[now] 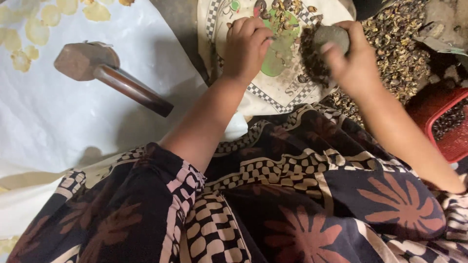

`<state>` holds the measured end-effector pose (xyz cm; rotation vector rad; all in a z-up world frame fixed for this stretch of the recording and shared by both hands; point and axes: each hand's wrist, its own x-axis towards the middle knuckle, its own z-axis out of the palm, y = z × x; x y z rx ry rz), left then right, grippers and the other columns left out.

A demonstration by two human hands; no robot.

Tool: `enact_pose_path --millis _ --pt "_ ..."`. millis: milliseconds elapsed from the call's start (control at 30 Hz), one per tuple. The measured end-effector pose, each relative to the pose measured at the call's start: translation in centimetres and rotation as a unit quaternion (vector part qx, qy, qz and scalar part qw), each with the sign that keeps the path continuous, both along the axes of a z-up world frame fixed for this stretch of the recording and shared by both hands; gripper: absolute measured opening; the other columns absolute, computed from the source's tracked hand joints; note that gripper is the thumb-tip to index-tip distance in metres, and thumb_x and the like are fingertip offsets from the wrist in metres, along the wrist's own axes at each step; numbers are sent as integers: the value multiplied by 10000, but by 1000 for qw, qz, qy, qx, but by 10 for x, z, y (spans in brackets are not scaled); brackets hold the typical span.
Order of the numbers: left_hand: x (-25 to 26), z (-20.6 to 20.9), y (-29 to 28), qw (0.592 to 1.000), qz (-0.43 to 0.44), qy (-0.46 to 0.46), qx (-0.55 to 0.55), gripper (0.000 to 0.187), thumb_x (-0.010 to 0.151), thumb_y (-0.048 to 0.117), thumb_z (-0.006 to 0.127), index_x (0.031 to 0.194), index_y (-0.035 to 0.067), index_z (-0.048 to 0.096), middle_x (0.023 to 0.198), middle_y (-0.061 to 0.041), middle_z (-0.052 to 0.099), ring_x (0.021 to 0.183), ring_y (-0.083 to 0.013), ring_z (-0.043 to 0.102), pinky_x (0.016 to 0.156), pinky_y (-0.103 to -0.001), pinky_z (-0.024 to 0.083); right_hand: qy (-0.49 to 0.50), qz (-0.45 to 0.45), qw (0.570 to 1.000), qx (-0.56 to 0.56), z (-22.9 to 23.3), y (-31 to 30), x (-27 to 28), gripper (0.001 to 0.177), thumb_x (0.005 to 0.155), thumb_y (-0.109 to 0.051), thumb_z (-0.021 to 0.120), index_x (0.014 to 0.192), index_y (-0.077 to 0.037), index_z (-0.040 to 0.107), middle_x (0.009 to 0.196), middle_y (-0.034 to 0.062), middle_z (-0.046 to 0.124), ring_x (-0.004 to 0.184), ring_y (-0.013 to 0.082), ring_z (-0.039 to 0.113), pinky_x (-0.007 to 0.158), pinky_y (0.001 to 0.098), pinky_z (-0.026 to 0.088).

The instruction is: Cracking nuts with a mallet and stone to extract kernels

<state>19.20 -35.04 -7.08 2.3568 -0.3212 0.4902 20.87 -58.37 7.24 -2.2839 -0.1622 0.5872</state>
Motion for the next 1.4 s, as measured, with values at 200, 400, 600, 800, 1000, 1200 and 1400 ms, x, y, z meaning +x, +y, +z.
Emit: enact_pose_path --millis 200,400,600,800,1000,1200,1400 --pt "-4 11 -25 998 53 14 13 278 711 326 981 867 267 758 1031 36 572 1006 -296 515 863 -467 374 -143 127 969 -155 -25 10 -10 434 1106 -173 707 1369 12 414 1167 400 613 855 571 660 664 621 615" --pt "-10 -14 -1 997 9 29 67 236 1056 168 667 1288 153 624 1226 -52 526 1120 -346 499 988 -561 507 -299 256 913 -104 -50 28 -11 491 1123 -237 667 1498 6 465 1116 292 511 813 457 593 580 570 539" --pt "3 -1 2 999 18 -14 26 203 905 96 839 1043 109 691 1072 -69 558 1035 -335 532 825 -492 472 9 71 993 -90 -14 40 5 410 1104 -106 622 1413 -39 361 1293 352 591 1131 524 609 934 574 576" --pt "1 15 -4 998 53 -38 19 251 763 215 968 869 256 745 989 23 581 953 -319 549 755 -510 454 -95 239 930 -264 -15 36 4 415 1069 -338 640 1360 -103 459 1062 235 616 704 466 685 499 593 603" --pt "-9 -2 8 995 55 32 73 402 900 89 807 1264 123 641 1198 -68 541 1146 -354 499 948 -503 457 -342 273 893 -108 -53 35 7 419 1122 -160 687 1417 29 457 1129 306 597 761 384 681 473 460 630" --pt "-2 -29 12 998 17 -52 41 301 926 18 749 1211 91 685 996 -57 625 914 -324 547 704 -472 412 -61 89 991 -80 -32 44 16 480 1125 -221 596 1481 -49 323 1214 360 649 1014 541 641 796 571 510" --pt "7 11 5 997 69 -27 -7 276 712 14 853 903 198 778 991 -7 622 925 -320 540 769 -424 446 -303 277 887 -210 -36 38 10 485 1081 -298 662 1445 -37 476 1104 277 629 555 410 655 405 522 556"
